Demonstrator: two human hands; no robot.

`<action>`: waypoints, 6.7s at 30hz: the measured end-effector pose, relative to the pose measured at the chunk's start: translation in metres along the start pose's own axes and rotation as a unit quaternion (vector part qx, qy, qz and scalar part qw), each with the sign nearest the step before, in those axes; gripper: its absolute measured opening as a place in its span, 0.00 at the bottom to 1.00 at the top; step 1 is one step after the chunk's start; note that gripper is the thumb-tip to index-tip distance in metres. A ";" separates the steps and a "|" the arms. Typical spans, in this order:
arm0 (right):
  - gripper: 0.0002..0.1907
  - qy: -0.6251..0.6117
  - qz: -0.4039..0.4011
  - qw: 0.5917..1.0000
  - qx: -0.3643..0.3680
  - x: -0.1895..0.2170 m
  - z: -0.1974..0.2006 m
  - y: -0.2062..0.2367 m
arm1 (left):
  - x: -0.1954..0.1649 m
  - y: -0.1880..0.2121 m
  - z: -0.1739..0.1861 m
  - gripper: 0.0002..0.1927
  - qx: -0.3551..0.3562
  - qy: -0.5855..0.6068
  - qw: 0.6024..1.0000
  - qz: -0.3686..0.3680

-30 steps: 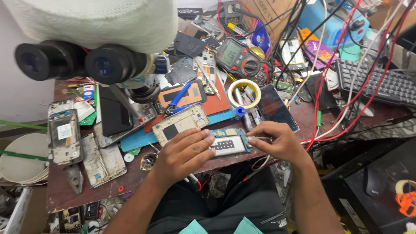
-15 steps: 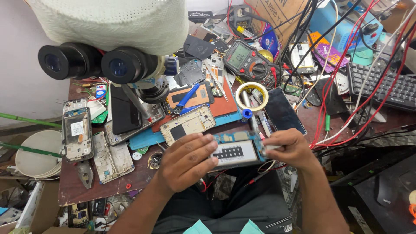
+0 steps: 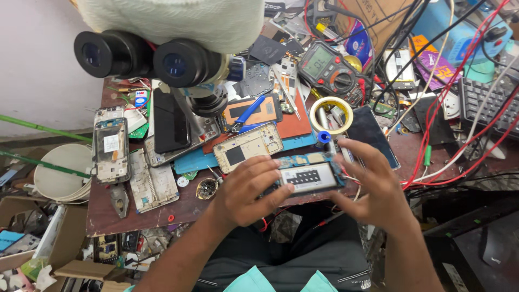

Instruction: The person uses multimeter probes to test points on a small blue circuit board, then picks up a larger circuit board with a keypad and battery, aligns and attaches the smaller board to it, and continues probing the assembly.

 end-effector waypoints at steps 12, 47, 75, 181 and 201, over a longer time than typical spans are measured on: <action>0.05 0.248 0.142 0.949 -0.130 0.050 0.000 0.022 | -0.025 0.001 0.010 0.06 -0.046 -0.025 0.998 -0.043; 0.08 0.324 0.174 0.905 -0.211 0.006 -0.017 0.089 | -0.024 0.018 -0.046 0.23 -0.012 0.657 0.600 0.456; 0.05 0.331 0.179 0.909 -0.180 0.016 -0.022 0.075 | -0.009 0.033 -0.054 0.21 -0.052 0.649 0.567 0.505; 0.07 0.014 -0.152 0.988 -0.013 0.024 -0.054 0.008 | 0.028 0.039 -0.059 0.19 0.089 0.317 0.785 0.525; 0.07 -0.365 -0.297 0.882 -0.012 -0.002 -0.078 0.042 | -0.025 0.051 -0.049 0.24 0.086 0.013 0.930 0.357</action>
Point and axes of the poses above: each hand's wrist, its own y-axis away from the middle knuckle, its own z-axis out of the back of the hand, x = y × z, the point moved 6 cm from there along -y, towards the middle knuckle, and after that the axes turned 4 degrees about x, right-handed, at the moved point
